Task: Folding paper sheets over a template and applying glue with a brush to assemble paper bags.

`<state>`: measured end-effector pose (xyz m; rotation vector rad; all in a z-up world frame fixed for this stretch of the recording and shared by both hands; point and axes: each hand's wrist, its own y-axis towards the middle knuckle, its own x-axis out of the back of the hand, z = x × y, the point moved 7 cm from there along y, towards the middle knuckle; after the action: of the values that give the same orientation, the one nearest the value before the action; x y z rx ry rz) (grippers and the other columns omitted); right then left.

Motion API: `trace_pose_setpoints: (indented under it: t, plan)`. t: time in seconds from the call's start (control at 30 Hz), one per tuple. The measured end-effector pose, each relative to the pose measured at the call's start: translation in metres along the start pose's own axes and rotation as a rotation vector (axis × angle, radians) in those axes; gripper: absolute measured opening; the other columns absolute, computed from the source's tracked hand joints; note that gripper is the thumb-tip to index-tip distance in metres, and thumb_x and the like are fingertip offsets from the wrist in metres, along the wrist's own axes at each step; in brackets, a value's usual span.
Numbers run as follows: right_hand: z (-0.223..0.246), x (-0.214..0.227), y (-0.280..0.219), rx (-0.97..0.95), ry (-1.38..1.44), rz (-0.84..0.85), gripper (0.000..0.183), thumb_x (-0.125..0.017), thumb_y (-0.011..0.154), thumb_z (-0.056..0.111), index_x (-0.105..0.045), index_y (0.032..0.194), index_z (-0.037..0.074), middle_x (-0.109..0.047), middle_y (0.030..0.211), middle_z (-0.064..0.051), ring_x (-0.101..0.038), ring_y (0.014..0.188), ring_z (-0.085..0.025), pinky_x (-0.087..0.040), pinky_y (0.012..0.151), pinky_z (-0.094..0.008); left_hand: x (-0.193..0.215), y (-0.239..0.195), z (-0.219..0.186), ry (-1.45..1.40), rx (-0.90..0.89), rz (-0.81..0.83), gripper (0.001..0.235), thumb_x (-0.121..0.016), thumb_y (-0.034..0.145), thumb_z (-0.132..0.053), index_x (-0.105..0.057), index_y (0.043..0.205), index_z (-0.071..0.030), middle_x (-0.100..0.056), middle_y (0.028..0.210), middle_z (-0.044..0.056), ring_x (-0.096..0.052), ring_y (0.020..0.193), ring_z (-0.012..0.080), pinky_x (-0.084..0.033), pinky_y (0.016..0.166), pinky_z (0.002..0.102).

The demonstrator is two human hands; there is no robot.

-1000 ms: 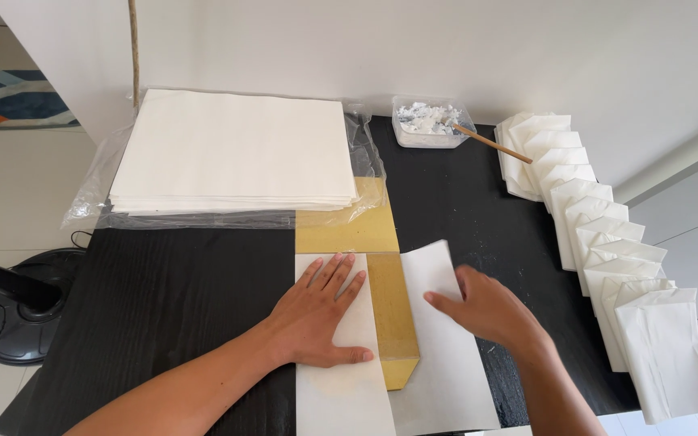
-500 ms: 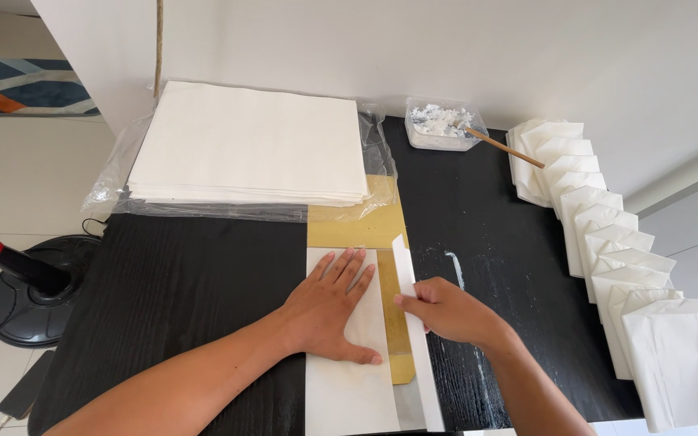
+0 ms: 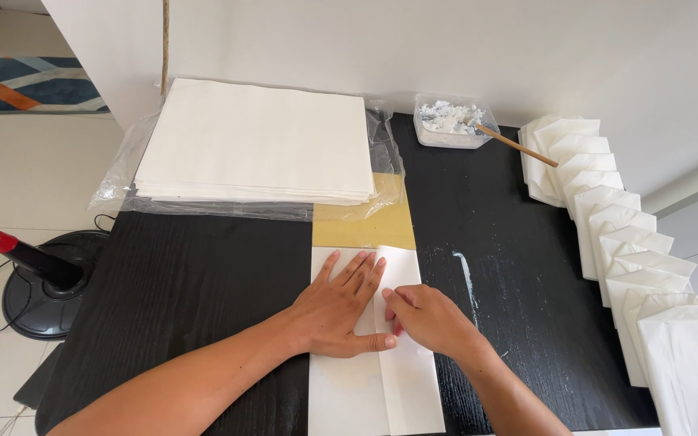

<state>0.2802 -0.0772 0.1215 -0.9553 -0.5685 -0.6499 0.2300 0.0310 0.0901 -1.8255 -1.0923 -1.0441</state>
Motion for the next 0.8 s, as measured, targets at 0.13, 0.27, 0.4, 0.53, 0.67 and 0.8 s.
trace_pose_setpoints:
  t: [0.13, 0.27, 0.4, 0.53, 0.67, 0.8]
  plan:
    - [-0.010, -0.003, -0.001, 0.046, 0.052, 0.003, 0.044, -0.038, 0.105, 0.036, -0.071, 0.091, 0.011, -0.077, 0.082, -0.004, -0.067, 0.079, -0.017, -0.050, 0.080, -0.032, 0.003, 0.000, -0.004, -0.015, 0.009, -0.039, 0.117, -0.016, 0.083, -0.088, 0.008, 0.163, -0.005, -0.003, 0.170, 0.022, 0.008, 0.158, 0.0338, 0.011, 0.120, 0.058]
    - [-0.016, -0.004, -0.011, 0.091, 0.117, 0.009, 0.025, -0.042, 0.099, 0.020, -0.065, 0.091, 0.014, -0.071, 0.082, 0.002, -0.054, 0.070, -0.012, -0.044, 0.068, -0.028, 0.003, -0.002, -0.005, 0.019, 0.079, 0.053, 0.115, -0.036, 0.083, -0.086, -0.001, 0.165, -0.013, 0.020, 0.169, 0.024, 0.023, 0.156, 0.0353, 0.015, 0.121, 0.054]
    - [-0.031, -0.001, -0.021, 0.190, 0.208, -0.014, 0.015, -0.061, 0.100, 0.026, -0.071, 0.097, 0.016, -0.067, 0.085, 0.006, -0.057, 0.077, -0.008, -0.047, 0.075, -0.025, 0.000, 0.000, -0.002, 0.033, 0.077, 0.012, 0.114, -0.041, 0.085, -0.084, -0.007, 0.163, -0.008, 0.019, 0.171, 0.017, 0.016, 0.158, 0.0342, 0.010, 0.123, 0.054]
    - [-0.061, 0.001, -0.030, 0.209, 0.124, -0.102, 0.018, -0.065, 0.096, 0.030, -0.075, 0.108, 0.022, -0.076, 0.107, 0.012, -0.064, 0.086, -0.008, -0.052, 0.067, -0.025, -0.001, 0.001, -0.001, 0.031, 0.091, 0.057, 0.114, -0.041, 0.086, -0.082, -0.003, 0.163, -0.008, 0.007, 0.174, 0.009, 0.015, 0.158, 0.0317, 0.011, 0.123, 0.054]
    - [-0.072, 0.002, -0.039, 0.429, -0.070, -0.227, 0.041, -0.068, 0.093, 0.029, -0.071, 0.133, 0.021, -0.064, 0.144, 0.010, -0.042, 0.144, -0.014, -0.049, 0.109, -0.039, -0.004, 0.006, 0.004, 0.103, 0.071, 0.018, 0.116, -0.040, 0.084, -0.086, -0.009, 0.163, -0.008, -0.001, 0.173, 0.008, 0.006, 0.158, 0.0323, 0.004, 0.123, 0.055]
    - [-0.086, -0.010, -0.050, 0.630, -0.260, -0.289, 0.051, -0.074, 0.090, 0.035, -0.068, 0.138, 0.018, -0.059, 0.153, 0.007, -0.030, 0.153, -0.030, -0.030, 0.111, -0.066, -0.010, 0.009, 0.007, 0.112, 0.045, -0.033, 0.119, -0.042, 0.083, -0.090, -0.011, 0.162, -0.007, -0.004, 0.173, 0.009, 0.004, 0.158, 0.0329, 0.001, 0.122, 0.056]
